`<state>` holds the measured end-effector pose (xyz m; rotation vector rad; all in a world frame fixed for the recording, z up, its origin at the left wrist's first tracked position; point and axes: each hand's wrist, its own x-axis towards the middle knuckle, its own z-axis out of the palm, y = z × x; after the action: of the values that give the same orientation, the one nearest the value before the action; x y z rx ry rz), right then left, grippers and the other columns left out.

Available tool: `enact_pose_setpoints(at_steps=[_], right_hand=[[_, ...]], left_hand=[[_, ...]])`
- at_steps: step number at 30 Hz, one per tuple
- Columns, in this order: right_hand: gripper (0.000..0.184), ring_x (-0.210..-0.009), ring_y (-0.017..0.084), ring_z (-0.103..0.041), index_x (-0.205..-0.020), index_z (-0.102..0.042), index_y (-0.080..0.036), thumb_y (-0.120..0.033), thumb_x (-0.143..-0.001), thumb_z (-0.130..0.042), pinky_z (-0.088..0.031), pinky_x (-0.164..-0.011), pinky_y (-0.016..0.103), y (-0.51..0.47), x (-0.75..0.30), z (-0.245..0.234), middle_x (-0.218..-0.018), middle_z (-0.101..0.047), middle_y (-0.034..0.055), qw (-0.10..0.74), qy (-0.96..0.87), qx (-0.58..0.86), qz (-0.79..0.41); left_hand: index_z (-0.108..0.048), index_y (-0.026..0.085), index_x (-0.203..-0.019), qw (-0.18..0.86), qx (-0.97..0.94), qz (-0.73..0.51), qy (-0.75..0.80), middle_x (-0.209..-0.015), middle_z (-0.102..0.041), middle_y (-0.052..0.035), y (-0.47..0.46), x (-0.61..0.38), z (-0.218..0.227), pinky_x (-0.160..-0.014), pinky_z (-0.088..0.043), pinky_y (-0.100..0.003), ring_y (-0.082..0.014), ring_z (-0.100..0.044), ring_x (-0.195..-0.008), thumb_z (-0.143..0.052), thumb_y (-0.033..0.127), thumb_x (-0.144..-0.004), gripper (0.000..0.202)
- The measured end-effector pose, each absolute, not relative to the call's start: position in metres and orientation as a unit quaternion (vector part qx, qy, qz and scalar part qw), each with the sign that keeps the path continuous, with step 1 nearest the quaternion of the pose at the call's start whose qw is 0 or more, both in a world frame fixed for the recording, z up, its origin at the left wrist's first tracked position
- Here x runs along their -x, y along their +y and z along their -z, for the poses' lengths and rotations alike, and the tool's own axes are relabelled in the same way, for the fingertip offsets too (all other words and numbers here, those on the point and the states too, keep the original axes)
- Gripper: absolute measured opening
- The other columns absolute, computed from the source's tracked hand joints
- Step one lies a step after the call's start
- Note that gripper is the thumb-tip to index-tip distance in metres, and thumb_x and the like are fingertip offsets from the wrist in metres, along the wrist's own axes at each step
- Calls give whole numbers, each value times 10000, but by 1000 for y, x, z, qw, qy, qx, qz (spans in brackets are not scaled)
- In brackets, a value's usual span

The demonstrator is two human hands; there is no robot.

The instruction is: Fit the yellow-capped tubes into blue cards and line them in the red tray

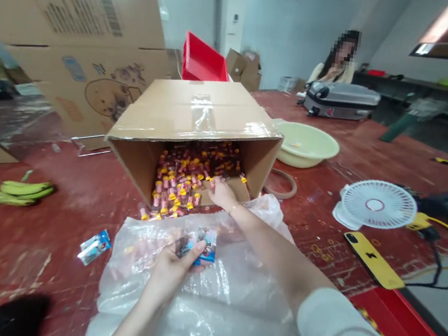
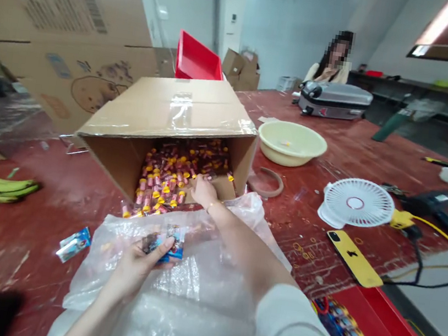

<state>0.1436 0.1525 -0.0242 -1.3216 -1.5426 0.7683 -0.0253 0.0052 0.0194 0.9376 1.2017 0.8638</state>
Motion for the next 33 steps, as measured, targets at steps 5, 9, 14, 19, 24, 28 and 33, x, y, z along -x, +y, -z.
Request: enact_pose_setpoints(at_steps=[5, 9, 14, 19, 24, 28, 33], right_hand=[[318, -1106, 268, -574, -766, -434, -272, -207, -702, -739, -470, -969, 501, 191, -123, 46, -903, -615, 34, 488, -564, 525, -409], [296, -914, 219, -662, -879, -459, -257, -315, -733, -710, -536, -879, 482, 175, -151, 42, -823, -617, 1, 474, -523, 499, -503], [430, -912, 194, -691, -1117, -425, -273, -346, -773, -671, -536, -909, 449, 99, -187, 7, -857, -622, -19, 465, -469, 448, -602], [324, -828, 170, -668, -1026, -472, -281, -349, -794, -687, -568, -810, 389, 20, -184, -19, -860, -606, -22, 516, -423, 420, -614], [300, -851, 155, -619, -1007, -445, -306, -350, -819, -675, -558, -798, 358, 3, -176, -28, -897, -600, -17, 597, -510, 416, -458], [296, -893, 163, -625, -1051, -416, -311, -287, -857, -638, -549, -819, 369, 5, -176, -39, -976, -589, 3, 589, -603, 382, -379], [284, -912, 166, -626, -1034, -424, -288, -276, -853, -643, -551, -793, 347, 8, -174, -46, -942, -585, 7, 564, -612, 373, -410]], left_hand=[[-691, 134, -891, 676, -387, -379, 500, -830, -748, -96, 4, 29, -18, -646, -559, -292, -232, -706, -725, -838, 402, -597, 424], [-696, 125, -866, 715, -360, -363, 478, -823, -749, -113, 6, 28, -18, -675, -563, -311, -244, -711, -746, -836, 407, -603, 410], [-704, 137, -923, 740, -370, -322, 460, -877, -751, -121, 11, 20, -17, -649, -562, -300, -249, -718, -772, -795, 434, -656, 409], [-688, 153, -877, 744, -374, -313, 457, -842, -745, -85, 16, 13, -12, -610, -559, -280, -243, -721, -765, -826, 364, -631, 353], [-703, 161, -829, 717, -413, -310, 467, -743, -726, -50, 16, 10, -9, -584, -542, -268, -207, -702, -689, -842, 341, -597, 325], [-708, 164, -760, 701, -452, -294, 467, -630, -697, -34, 12, 10, -13, -589, -521, -255, -176, -670, -618, -834, 321, -599, 258], [-708, 174, -869, 696, -469, -265, 475, -765, -721, -63, 9, 13, -20, -615, -541, -293, -218, -698, -731, -763, 410, -683, 306]])
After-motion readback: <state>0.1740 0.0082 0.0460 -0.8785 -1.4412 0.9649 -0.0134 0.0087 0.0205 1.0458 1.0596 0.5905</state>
